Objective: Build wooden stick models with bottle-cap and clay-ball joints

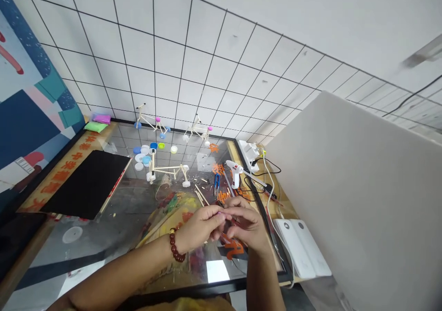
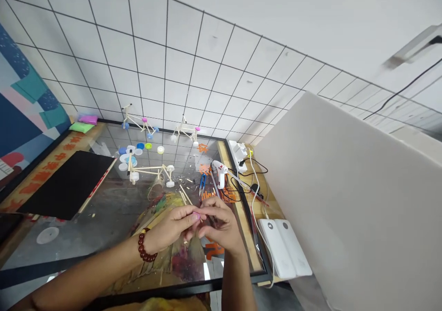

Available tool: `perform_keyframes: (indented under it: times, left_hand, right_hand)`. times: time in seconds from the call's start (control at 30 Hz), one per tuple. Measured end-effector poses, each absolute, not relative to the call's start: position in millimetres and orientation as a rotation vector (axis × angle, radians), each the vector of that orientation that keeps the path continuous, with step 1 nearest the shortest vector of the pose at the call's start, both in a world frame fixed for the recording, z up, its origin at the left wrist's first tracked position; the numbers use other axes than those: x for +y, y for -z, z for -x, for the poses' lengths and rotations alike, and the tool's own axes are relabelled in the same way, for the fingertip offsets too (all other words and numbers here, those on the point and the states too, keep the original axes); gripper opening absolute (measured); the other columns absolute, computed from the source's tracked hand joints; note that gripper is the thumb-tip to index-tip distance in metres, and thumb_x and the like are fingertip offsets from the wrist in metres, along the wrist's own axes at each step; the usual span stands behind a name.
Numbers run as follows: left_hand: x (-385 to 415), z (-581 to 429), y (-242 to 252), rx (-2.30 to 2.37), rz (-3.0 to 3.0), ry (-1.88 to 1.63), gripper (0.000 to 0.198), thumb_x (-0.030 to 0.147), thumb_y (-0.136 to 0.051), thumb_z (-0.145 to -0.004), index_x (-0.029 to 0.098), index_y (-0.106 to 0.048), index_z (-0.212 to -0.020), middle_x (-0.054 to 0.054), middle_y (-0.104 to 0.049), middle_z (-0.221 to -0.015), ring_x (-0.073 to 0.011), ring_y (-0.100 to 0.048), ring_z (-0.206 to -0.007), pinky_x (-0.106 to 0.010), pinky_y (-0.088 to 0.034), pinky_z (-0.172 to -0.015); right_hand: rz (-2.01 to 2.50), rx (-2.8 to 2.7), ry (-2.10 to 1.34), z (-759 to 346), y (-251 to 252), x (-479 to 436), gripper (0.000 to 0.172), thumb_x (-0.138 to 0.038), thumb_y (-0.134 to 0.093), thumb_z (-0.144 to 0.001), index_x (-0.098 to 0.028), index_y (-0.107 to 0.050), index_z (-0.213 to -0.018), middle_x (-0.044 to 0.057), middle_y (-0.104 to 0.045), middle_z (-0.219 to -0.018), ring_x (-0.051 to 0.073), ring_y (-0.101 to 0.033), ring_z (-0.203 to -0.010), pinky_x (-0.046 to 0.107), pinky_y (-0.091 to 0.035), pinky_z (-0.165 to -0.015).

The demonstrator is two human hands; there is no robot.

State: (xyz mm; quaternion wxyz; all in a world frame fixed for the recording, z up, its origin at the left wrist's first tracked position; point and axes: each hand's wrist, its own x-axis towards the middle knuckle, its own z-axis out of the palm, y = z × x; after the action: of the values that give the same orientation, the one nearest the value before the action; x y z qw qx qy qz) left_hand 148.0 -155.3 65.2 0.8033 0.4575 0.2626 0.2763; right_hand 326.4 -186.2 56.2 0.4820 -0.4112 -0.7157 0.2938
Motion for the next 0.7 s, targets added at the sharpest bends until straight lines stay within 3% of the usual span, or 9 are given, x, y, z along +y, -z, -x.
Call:
perform_keyframes:
  times: [0.07, 0.27, 0.5, 0.7]
  left_hand:
    - [-154, -149, -64, 0.599, -0.990, -0.626, 0.041, 0.054, -0.061, -0.079, 0.014, -0.062, -0.085, 0.002, -0.053, -0.062, -0.0063, -0.046, -0.043, -0.021, -0.033, -0.044]
    - [-143, -155, -43, 0.805, -1.042, -0.724, 0.036, 0.048, -0.056, -0.082, 0.016, -0.055, -0.067, 0.005, -0.048, -0.048, -0.0040, -0.035, -0.032, -0.020, -0.022, -0.035]
    - [-138, -165, -9, 0.809, -0.852, -0.781, 0.046, 0.062, -0.058, -0.076, 0.019, -0.047, -0.065, 0.009, -0.038, -0.038, -0.0035, -0.022, -0.029, -0.019, -0.015, -0.031]
    - [-139, -168, 3, 0.846, -0.908, -0.826, 0.053, 0.071, -0.049, -0.078, 0.019, -0.046, -0.067, 0.009, -0.038, -0.038, -0.0045, -0.026, -0.029, -0.020, -0.017, -0.032]
  right_hand:
    - [0.986, -1.655, -0.750, -325, -48, -183, 0.042, -0.049, -0.075, -0.074, -0.028, -0.069, -0.109, 0.004, -0.057, -0.094, 0.019, -0.061, -0.088, 0.035, -0.055, -0.074]
    - [1.023, -1.699, -0.635, -305, -25, -169, 0.035, -0.037, -0.067, -0.085, -0.030, -0.066, -0.119, 0.008, -0.059, -0.113, 0.021, -0.060, -0.103, 0.038, -0.053, -0.086]
    - [1.196, -1.771, -0.440, -306, 4, -166, 0.043, -0.029, -0.065, -0.087, -0.030, -0.059, -0.130, 0.009, -0.062, -0.118, 0.022, -0.061, -0.109, 0.038, -0.052, -0.092]
    - [1.255, -1.884, -0.356, -307, 11, -164, 0.039, -0.028, -0.061, -0.090, -0.028, -0.059, -0.129, 0.009, -0.066, -0.121, 0.022, -0.063, -0.110, 0.040, -0.052, -0.094]
